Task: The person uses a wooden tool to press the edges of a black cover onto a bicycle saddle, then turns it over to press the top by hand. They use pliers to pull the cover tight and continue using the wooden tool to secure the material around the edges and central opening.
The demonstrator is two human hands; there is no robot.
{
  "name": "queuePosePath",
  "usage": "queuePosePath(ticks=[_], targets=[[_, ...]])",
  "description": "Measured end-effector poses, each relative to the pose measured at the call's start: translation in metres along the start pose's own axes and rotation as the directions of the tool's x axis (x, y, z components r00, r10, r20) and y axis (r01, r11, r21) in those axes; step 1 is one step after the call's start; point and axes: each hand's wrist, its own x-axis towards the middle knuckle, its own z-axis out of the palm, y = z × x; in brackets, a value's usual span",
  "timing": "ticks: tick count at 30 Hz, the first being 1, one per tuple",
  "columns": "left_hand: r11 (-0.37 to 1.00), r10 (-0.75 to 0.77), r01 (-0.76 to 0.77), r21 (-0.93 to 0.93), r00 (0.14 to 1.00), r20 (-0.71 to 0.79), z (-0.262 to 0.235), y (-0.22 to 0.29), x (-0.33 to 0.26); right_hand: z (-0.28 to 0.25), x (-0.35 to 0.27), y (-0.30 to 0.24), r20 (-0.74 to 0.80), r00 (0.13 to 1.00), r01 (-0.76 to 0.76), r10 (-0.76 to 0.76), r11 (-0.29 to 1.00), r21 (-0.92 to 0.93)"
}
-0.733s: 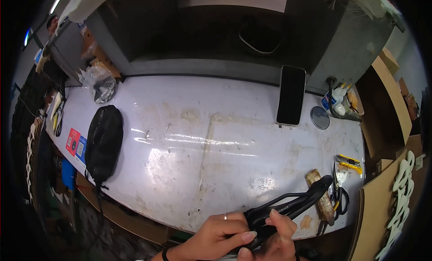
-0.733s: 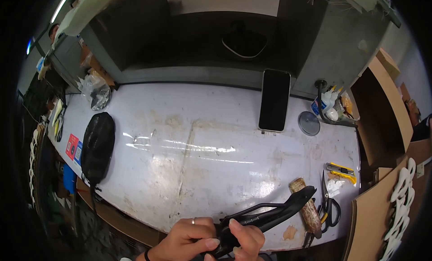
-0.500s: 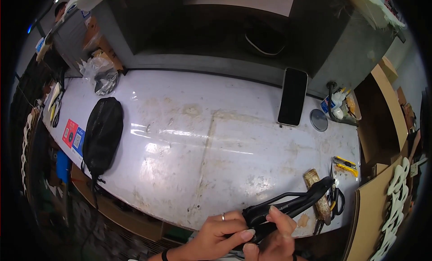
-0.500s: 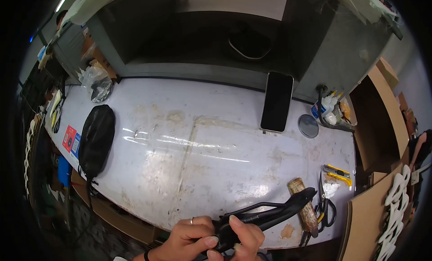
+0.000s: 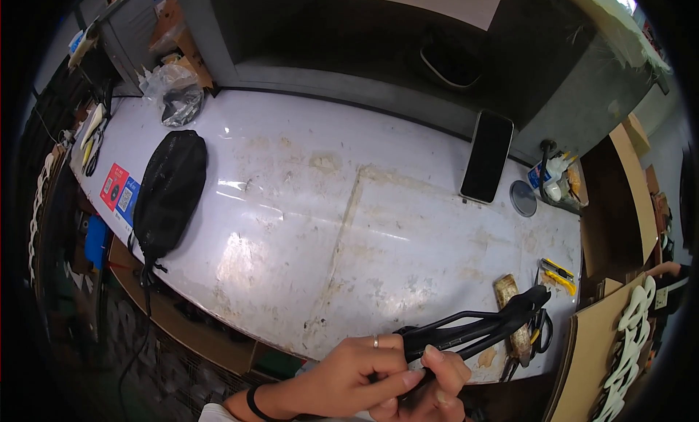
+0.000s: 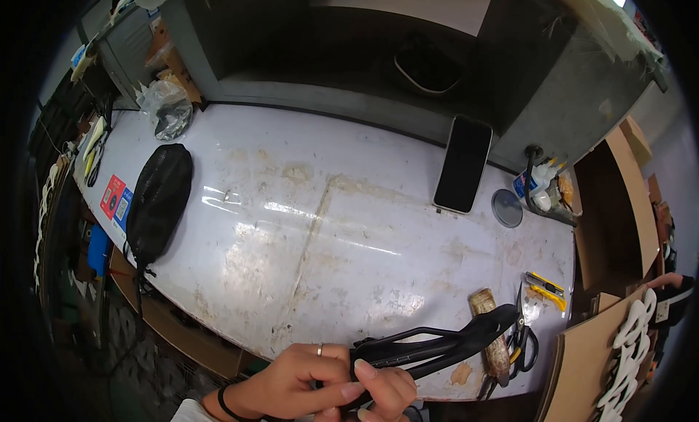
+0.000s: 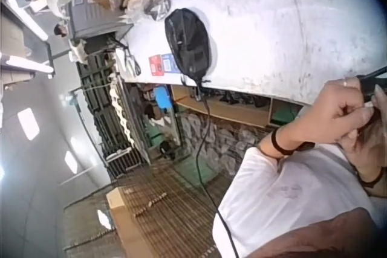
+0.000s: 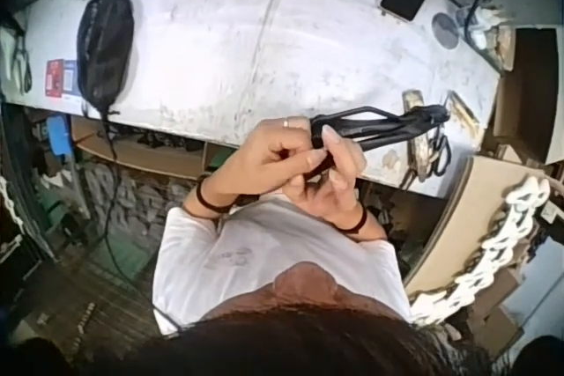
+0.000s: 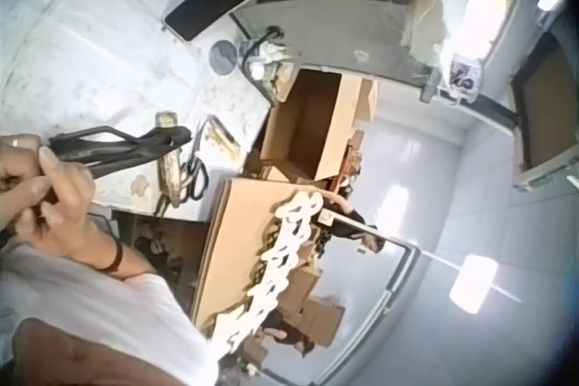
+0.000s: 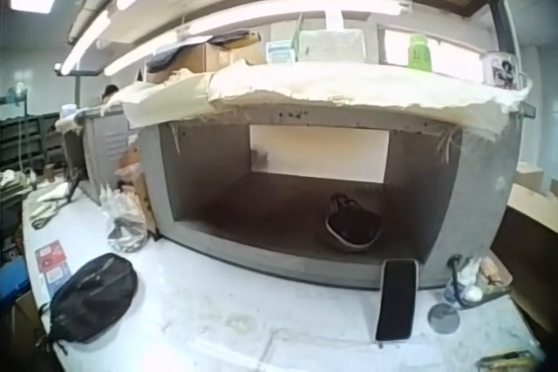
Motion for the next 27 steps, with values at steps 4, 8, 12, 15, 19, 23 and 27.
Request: queuePosePath(ticks=[4, 8, 12, 15, 19, 23, 27], targets=[[0.900, -0.087, 0.112, -0.422, 0.993, 0.078, -0.004, -0.025, 0.001, 0.000, 0.005, 0.006, -0.014, 0.999, 0.036, -0.034, 0.992, 0.123], [0.910, -0.135, 0.141, -0.389, 0.990, 0.043, -0.006, -0.022, -0.003, 0.003, 0.001, 0.005, -0.030, 0.999, 0.028, -0.024, 0.990, 0.137], [0.949, -0.097, 0.092, -0.301, 0.995, 0.000, 0.002, -0.019, -0.007, -0.001, -0.004, 0.000, -0.032, 0.999, 0.031, -0.028, 0.995, 0.090], [0.957, -0.086, 0.084, -0.279, 0.996, 0.005, 0.008, -0.033, -0.011, -0.011, 0.001, -0.009, 0.071, 0.995, -0.069, 0.066, 0.997, 0.043], [0.987, 0.029, -0.028, -0.156, 1.000, 0.000, 0.016, -0.046, -0.014, -0.007, -0.001, -0.011, 0.030, 0.997, -0.079, 0.077, 0.994, 0.073], [0.850, -0.249, 0.067, -0.523, 0.925, -0.286, 0.004, -0.042, -0.025, 0.007, 0.000, -0.007, -0.072, 0.992, -0.088, 0.102, 0.979, 0.182], [0.900, -0.081, -0.079, -0.429, 0.936, -0.344, -0.006, -0.061, -0.009, 0.025, -0.003, -0.012, -0.286, 0.885, -0.261, 0.368, 0.899, 0.351]])
